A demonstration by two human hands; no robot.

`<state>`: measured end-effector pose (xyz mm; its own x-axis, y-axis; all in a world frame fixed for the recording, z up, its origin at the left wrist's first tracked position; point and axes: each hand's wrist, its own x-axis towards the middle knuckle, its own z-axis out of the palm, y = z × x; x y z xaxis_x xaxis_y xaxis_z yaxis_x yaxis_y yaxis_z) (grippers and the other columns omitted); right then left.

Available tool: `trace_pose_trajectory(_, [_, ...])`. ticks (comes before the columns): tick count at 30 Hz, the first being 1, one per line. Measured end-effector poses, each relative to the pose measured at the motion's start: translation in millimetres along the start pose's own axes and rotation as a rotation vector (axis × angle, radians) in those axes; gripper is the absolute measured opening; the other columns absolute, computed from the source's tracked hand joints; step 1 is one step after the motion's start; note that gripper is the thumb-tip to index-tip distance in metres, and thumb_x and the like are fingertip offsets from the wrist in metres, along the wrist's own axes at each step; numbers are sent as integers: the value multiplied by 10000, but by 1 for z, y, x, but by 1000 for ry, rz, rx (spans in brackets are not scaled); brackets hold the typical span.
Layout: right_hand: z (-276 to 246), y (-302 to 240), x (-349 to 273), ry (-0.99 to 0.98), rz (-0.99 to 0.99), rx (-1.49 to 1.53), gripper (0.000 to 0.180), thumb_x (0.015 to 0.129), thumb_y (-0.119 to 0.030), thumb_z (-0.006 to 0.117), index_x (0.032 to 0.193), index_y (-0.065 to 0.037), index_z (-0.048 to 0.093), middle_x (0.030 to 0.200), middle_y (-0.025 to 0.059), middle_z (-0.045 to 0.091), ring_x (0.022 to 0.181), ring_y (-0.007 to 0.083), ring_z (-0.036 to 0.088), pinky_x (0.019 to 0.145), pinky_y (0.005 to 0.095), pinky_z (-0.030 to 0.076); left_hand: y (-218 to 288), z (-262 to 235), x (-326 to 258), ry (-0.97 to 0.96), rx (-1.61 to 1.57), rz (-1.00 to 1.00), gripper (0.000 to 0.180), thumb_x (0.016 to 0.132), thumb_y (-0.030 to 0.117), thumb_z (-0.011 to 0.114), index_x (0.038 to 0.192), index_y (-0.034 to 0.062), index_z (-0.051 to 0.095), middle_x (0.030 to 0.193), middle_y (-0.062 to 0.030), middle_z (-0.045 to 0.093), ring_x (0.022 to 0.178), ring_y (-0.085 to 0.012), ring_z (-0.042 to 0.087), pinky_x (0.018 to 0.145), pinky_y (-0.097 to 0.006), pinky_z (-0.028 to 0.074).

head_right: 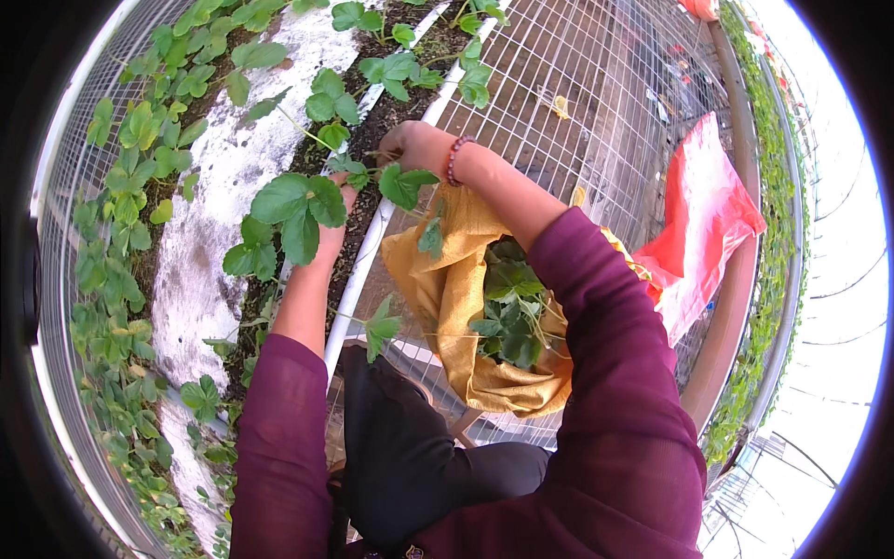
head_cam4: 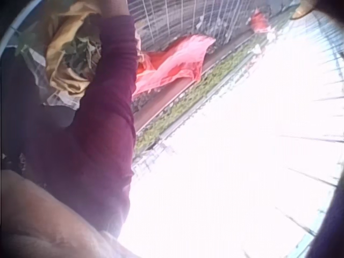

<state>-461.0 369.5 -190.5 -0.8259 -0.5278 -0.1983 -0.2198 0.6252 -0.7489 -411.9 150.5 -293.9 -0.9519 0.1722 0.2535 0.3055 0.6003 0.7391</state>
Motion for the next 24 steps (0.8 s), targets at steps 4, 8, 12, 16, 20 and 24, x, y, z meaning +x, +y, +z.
trace_pose_trajectory(4, [1,-6,18,-201,152,-324,296,727,-335,796,820,-72,699,723,78,665,647,173,611,607,334,488,19,2,6,-52,-364,-218,265,858,93,610,1090,-30,650,892,-29,654,746,-85,550,694,-236,457])
trace_pose_trajectory(8, [5,-5,19,-67,64,-403,213,667,-109,657,865,-150,723,799,108,687,766,280,663,692,372,533,41,-7,10,-85,-531,-381,255,870,108,630,1092,-15,651,845,-8,640,715,-67,526,661,-225,451])
trace_pose_trajectory(12, [7,-2,25,-32,46,-478,113,721,-195,701,808,-123,702,757,78,675,709,262,645,665,355,514,42,-12,9,-70,-506,-407,257,869,106,640,1098,-11,649,826,3,632,707,-60,518,645,-219,447])
trace_pose_trajectory(16, [4,15,30,-20,29,-365,148,682,-160,687,827,-153,716,786,83,684,764,285,659,688,375,527,52,-13,10,-65,-553,-380,250,869,104,641,1089,-13,652,825,-1,633,690,-62,516,642,-217,448])
trace_pose_trajectory(20, [7,15,22,288,107,-180,140,729,-206,693,775,-80,653,756,130,664,724,296,650,685,374,516,45,-12,7,-58,-523,-353,243,862,113,632,1068,-12,659,819,-12,642,683,-56,523,636,-216,446])
trace_pose_trajectory(24, [5,23,15,242,85,124,149,775,-208,672,821,-73,626,738,123,651,699,297,633,668,382,504,64,-20,14,-49,-546,-481,211,839,122,631,996,-7,688,732,6,632,623,-38,507,570,-209,411])
